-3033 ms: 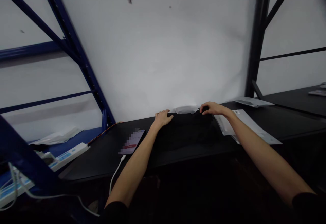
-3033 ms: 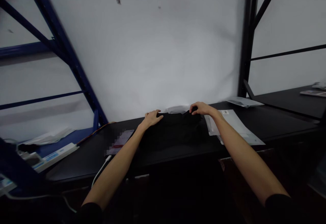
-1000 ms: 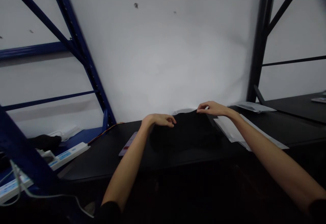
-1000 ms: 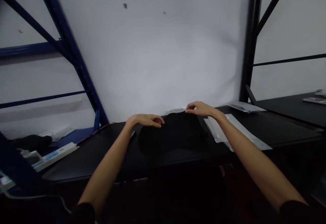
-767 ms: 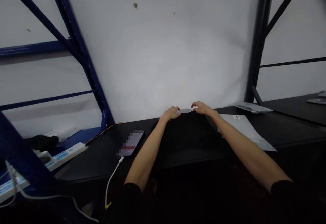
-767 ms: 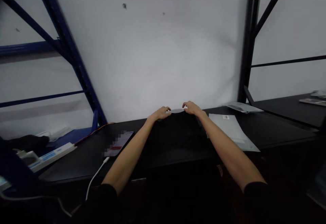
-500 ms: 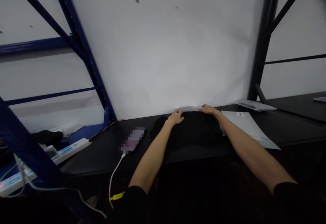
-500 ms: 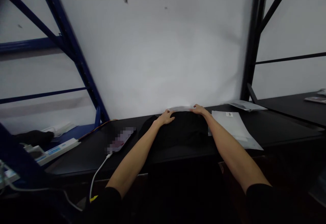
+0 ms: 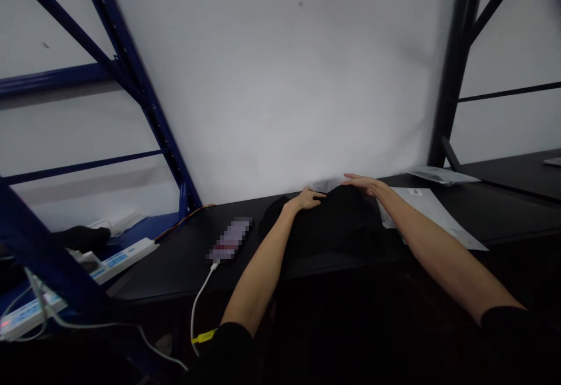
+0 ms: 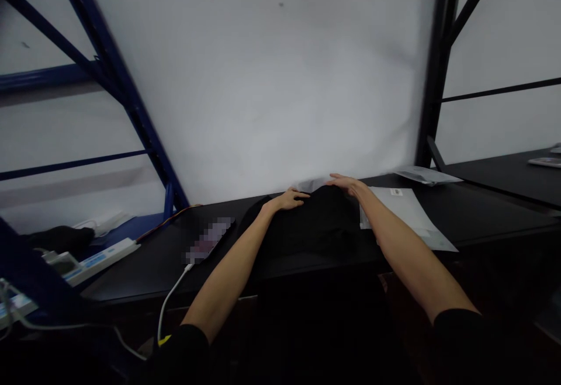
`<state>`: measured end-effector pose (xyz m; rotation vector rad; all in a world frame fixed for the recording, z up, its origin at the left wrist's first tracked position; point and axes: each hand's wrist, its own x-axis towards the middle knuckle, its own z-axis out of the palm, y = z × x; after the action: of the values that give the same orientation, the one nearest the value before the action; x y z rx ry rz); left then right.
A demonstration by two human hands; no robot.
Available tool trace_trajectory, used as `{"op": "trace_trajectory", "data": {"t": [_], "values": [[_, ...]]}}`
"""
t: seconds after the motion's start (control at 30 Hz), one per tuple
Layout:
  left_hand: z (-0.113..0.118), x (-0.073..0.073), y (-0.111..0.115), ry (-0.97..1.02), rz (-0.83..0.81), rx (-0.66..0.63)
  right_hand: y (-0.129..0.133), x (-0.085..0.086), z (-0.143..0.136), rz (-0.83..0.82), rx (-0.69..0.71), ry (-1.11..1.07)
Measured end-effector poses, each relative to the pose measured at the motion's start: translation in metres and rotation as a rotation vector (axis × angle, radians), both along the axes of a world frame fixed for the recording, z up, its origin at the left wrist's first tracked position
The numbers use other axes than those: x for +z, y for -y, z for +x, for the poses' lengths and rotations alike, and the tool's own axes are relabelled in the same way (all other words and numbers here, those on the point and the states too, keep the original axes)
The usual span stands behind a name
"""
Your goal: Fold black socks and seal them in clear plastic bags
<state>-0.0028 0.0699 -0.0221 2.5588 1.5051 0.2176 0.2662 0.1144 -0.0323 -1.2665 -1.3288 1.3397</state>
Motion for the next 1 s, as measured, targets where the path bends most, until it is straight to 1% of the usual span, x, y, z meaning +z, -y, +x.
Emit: {"op": "trace_trajectory", "data": {"t": [0.07,0.13,0.23,0.37,0.5,0.6,0.73,0.83,0.9,1.0], "values": [[0.002,0.001,0.002,-0.020,-0.023,0.012,0.001,0.000,-0.002,0.098,-0.064,-0.003],[0.003,0.002,0.003,-0.028,-0.060,0.050,0.002,0.002,-0.003,0.180,-0.128,-0.013],[0.005,0.000,0.007,-0.059,-0.146,0.111,0.005,0.006,-0.001,0.254,-0.188,-0.034],[0.008,-0.002,0.013,-0.131,-0.216,0.166,0.005,0.010,0.003,0.384,-0.342,-0.078],[0.012,-0.003,0.016,-0.182,-0.202,0.185,0.001,0.014,0.009,0.408,-0.444,-0.139],[0.014,-0.002,0.016,-0.183,-0.110,0.165,-0.002,0.021,0.013,0.389,-0.472,-0.308],[0.014,0.002,0.017,-0.061,0.135,0.136,-0.002,0.032,0.020,0.379,-0.428,-0.532],[0.012,0.007,0.020,0.019,0.244,0.160,0.000,0.037,0.023,0.388,-0.394,-0.631],[0.010,0.010,0.021,0.139,0.336,0.134,0.001,0.038,0.021,0.372,-0.359,-0.635],[0.009,0.015,0.025,0.386,0.505,0.003,0.004,0.036,0.011,0.309,-0.301,-0.599]]}}
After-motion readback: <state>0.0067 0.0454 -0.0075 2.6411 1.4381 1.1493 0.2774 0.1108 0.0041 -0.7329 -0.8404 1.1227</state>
